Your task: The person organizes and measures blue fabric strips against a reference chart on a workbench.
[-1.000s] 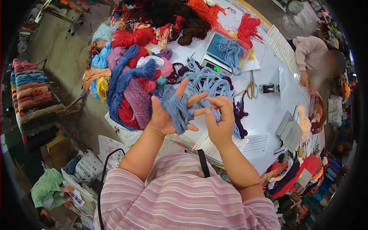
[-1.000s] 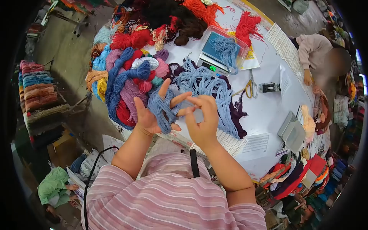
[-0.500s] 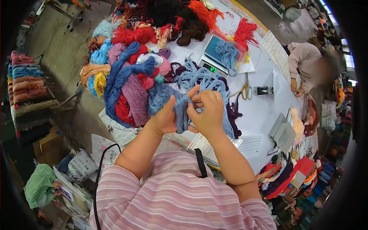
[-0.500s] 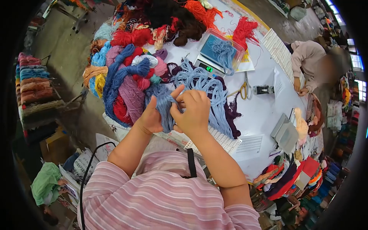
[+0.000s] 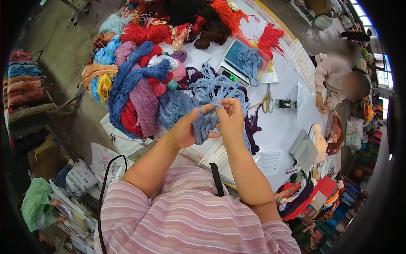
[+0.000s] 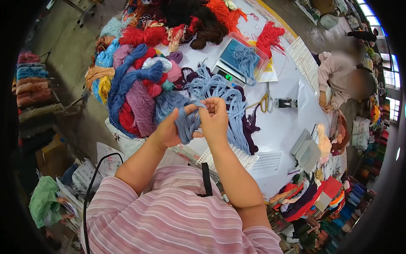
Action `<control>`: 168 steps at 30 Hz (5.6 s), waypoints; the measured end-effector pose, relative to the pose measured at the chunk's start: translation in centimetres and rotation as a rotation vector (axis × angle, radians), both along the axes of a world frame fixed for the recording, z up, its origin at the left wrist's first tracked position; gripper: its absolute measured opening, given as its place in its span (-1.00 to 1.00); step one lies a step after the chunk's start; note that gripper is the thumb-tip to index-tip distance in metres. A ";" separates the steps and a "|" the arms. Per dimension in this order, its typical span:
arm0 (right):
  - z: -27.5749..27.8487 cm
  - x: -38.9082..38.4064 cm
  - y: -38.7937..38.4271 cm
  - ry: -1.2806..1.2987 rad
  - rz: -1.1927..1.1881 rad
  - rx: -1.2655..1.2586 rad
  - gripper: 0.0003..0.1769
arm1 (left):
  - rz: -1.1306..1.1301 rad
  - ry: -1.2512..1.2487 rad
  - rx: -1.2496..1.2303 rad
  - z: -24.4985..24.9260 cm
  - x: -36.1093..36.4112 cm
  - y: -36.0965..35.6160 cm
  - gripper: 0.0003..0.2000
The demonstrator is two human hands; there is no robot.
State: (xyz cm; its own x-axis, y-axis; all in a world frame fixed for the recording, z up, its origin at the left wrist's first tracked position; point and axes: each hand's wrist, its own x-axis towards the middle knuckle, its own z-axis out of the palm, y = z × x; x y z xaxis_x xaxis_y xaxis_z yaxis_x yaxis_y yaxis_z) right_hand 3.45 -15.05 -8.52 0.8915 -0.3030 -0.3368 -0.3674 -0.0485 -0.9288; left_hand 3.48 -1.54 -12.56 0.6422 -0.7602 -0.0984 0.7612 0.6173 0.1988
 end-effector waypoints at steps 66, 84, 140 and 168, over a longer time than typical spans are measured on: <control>9.8 -7.6 -0.6 0.029 0.217 0.209 -0.94 | -0.084 -0.189 0.054 10.4 -3.5 1.0 -0.39; 9.9 -8.6 0.7 -0.002 0.077 0.156 -0.91 | -0.066 -0.150 0.244 12.0 -4.6 0.6 -0.41; 41.3 -49.7 -74.2 0.797 -0.618 -1.910 -0.65 | 0.881 0.041 -0.283 0.2 5.9 14.2 -0.63; 16.9 -6.8 -2.5 -0.174 0.069 0.151 -0.80 | 0.137 -0.467 -0.391 12.8 -3.9 -3.1 -0.45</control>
